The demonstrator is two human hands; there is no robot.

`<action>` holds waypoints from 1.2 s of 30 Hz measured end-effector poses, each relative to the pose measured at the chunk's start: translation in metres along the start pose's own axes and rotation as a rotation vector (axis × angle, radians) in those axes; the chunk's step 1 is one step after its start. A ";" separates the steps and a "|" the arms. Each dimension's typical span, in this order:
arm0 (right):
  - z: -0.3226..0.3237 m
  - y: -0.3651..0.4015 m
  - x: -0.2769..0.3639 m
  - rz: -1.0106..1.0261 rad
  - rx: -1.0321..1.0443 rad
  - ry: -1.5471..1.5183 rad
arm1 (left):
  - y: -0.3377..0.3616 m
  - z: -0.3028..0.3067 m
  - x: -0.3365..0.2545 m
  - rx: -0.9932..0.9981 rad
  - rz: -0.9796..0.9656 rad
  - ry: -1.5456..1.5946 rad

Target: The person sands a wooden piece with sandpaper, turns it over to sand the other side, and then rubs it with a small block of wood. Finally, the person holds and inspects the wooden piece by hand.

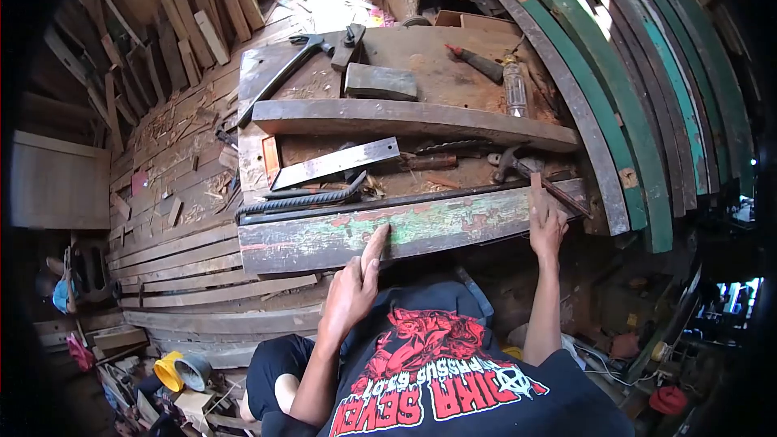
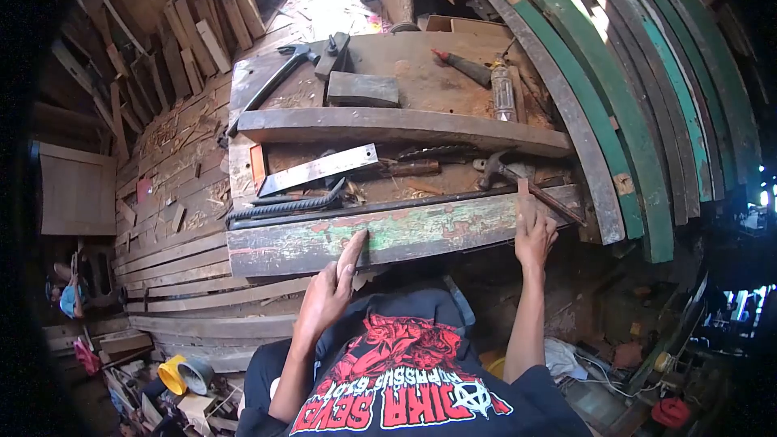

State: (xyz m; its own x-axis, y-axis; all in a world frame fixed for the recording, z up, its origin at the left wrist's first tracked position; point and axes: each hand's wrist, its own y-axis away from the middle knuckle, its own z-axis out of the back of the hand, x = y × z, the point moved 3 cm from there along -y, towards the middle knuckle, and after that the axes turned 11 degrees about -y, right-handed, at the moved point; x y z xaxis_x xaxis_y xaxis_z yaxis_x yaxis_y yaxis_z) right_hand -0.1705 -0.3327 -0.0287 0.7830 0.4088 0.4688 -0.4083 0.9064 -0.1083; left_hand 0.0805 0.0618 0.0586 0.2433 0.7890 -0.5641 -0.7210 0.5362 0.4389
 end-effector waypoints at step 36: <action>-0.043 0.101 0.264 0.011 1.072 -0.795 | 0.002 -0.057 0.000 0.731 0.520 1.851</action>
State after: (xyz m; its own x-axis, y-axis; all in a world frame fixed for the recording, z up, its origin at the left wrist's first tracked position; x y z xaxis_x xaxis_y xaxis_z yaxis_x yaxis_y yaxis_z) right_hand 0.0149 -0.1287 0.0464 0.4428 -0.0895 0.8921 -0.8642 0.2226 0.4513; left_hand 0.0417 0.0452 0.0195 -0.9987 -0.0502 -0.0013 -0.0398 0.7744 0.6314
